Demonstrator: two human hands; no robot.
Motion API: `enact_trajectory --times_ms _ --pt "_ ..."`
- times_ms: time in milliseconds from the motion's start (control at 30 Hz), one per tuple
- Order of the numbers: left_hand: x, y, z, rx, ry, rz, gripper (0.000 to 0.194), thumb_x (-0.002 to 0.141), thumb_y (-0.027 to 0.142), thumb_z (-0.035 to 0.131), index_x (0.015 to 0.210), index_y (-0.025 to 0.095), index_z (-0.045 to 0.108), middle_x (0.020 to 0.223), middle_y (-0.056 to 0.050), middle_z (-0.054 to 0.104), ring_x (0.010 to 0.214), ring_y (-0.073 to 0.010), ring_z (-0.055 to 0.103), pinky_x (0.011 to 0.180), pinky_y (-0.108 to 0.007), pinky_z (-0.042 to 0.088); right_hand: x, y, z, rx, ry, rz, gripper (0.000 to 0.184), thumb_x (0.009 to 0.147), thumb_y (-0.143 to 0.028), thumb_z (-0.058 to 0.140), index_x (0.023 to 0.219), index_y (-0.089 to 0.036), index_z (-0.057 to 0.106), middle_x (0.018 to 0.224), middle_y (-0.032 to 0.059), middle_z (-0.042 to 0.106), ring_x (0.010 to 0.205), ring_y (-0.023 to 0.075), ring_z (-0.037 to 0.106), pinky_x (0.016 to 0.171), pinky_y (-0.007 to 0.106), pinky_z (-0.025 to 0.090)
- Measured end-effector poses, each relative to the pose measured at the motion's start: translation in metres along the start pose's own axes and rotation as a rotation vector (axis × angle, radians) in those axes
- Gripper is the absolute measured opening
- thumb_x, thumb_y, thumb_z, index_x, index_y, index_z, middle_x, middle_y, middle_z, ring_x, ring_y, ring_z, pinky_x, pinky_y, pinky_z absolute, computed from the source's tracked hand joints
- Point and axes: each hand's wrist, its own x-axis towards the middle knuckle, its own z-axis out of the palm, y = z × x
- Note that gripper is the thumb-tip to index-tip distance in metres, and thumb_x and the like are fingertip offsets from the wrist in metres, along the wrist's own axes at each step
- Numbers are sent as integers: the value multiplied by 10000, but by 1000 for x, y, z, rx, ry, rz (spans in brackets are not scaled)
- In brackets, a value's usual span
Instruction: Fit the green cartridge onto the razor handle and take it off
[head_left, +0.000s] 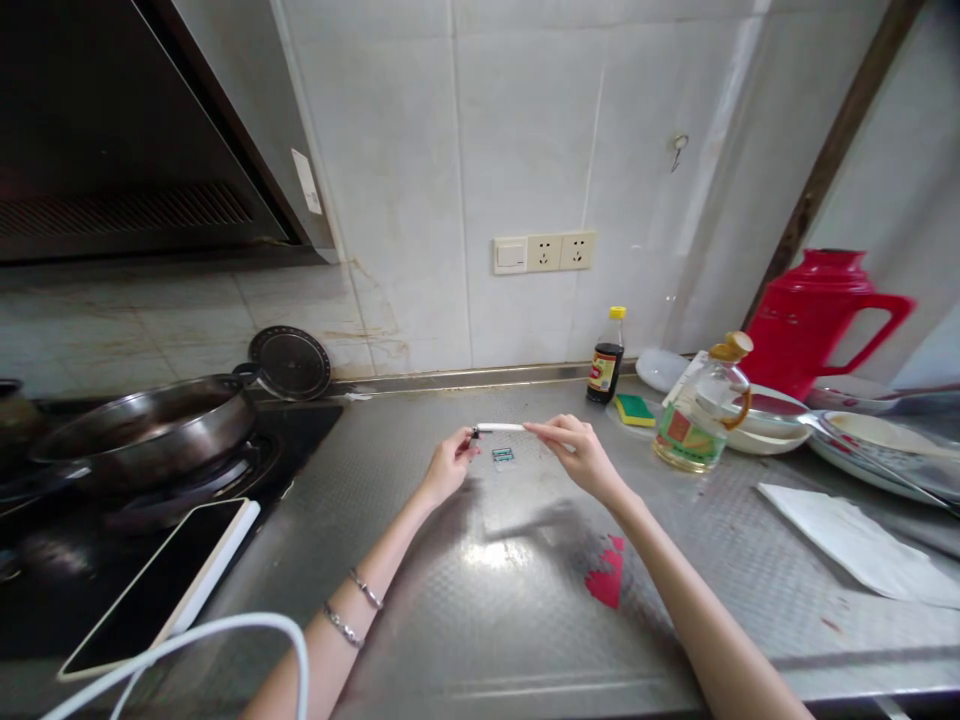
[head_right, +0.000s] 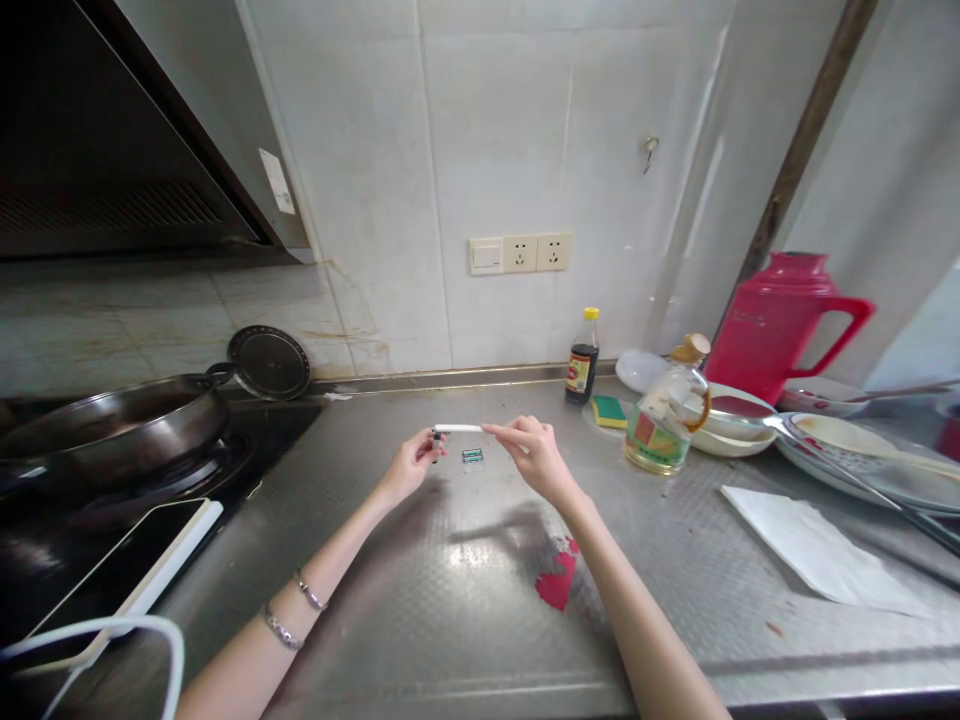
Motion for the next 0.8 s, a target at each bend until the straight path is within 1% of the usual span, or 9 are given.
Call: enact_trajectory --times_ms 67,200,333,500,600,733,800 --pt "-1 0 1 -7 -4 -2 119 795 187 512 902 156 552 758 -13 605 740 -133 592 751 -248 445 1 -1 0 35 -7 -4 275 895 -296 446 1085 -320 644 809 41 612 794 178 538 720 311 355" --pt "-2 3 2 -8 -11 4 113 798 177 503 900 160 548 780 -14 605 751 -128 591 750 -238 439 1 -3 2 97 29 30 283 894 -296 444 1096 -303 642 807 47 618 789 177 535 709 302 380" --pt "-3 5 3 27 -2 8 93 792 175 511 870 159 560 732 -5 595 714 -124 580 719 -229 440 1 -4 2 139 -27 14 265 882 -301 466 1060 -302 663 807 43 623 785 174 539 716 301 395" --pt "-2 2 3 -1 -7 5 125 798 182 505 912 161 554 763 -11 607 757 -134 598 756 -240 443 1 -5 0 148 50 46 288 883 -289 455 1102 -290 643 780 47 610 768 173 532 704 296 410" --pt "-3 0 5 7 -15 6 120 795 189 512 903 162 557 788 -18 617 760 -135 598 761 -243 445 1 -5 -1 176 15 23 279 878 -293 464 1080 -286 655 784 47 608 764 170 529 699 292 416" --pt "-5 -2 7 18 -32 6 141 792 176 506 919 160 565 808 -26 627 773 -139 599 760 -243 444 1 -3 -2 187 40 46 286 876 -296 467 1096 -274 647 787 49 600 770 173 519 698 293 413" --pt "-5 -1 8 28 -32 9 135 792 178 506 911 160 567 791 -23 620 766 -140 596 750 -240 443 1 -4 -2 200 14 40 278 871 -293 474 1080 -274 657 786 47 600 770 174 521 699 291 414"
